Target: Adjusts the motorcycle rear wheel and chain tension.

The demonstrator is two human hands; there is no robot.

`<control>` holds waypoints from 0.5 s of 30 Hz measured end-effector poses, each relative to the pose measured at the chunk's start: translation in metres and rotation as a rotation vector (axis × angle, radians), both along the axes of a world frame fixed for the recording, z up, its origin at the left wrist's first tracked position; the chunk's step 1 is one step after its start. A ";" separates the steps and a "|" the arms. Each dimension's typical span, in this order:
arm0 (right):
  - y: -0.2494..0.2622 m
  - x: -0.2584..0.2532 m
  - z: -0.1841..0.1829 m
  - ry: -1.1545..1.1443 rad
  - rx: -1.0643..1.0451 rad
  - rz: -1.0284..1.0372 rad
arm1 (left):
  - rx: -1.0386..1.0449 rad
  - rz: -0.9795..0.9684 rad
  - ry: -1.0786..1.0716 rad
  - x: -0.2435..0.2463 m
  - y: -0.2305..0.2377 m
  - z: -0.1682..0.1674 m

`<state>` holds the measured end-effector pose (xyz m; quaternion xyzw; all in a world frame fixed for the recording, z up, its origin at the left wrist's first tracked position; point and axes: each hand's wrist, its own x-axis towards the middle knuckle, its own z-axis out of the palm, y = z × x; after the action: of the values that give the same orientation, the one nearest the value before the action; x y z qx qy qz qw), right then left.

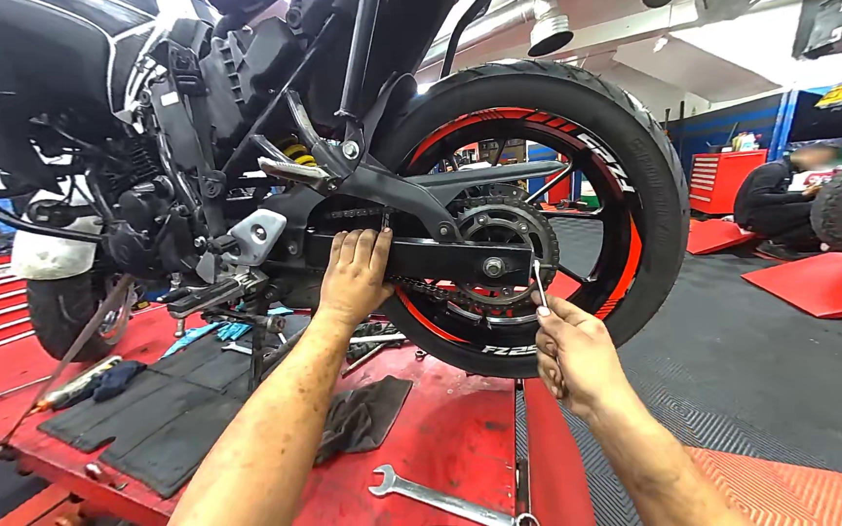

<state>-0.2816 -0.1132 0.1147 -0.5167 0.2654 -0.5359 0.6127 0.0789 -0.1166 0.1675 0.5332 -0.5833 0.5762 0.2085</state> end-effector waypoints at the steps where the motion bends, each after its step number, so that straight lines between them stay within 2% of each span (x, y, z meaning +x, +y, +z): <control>1: 0.000 0.005 -0.002 -0.147 0.063 0.024 | 0.007 0.006 0.006 0.000 0.000 0.000; 3: 0.002 0.010 -0.003 -0.355 0.179 0.111 | 0.031 0.030 0.025 -0.003 0.002 0.000; 5: 0.004 0.010 -0.001 -0.464 0.247 0.193 | 0.065 0.053 0.043 -0.005 0.005 0.002; 10: 0.011 0.007 0.010 -0.550 0.365 0.267 | 0.152 0.089 0.091 -0.009 0.010 0.002; 15: 0.015 0.003 0.019 -0.623 0.424 0.362 | 0.139 0.089 0.094 -0.009 0.008 0.000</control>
<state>-0.2782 -0.0983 0.1334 -0.2304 0.0767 -0.4838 0.8408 0.0696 -0.1088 0.1672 0.5983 -0.5870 0.5175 0.1724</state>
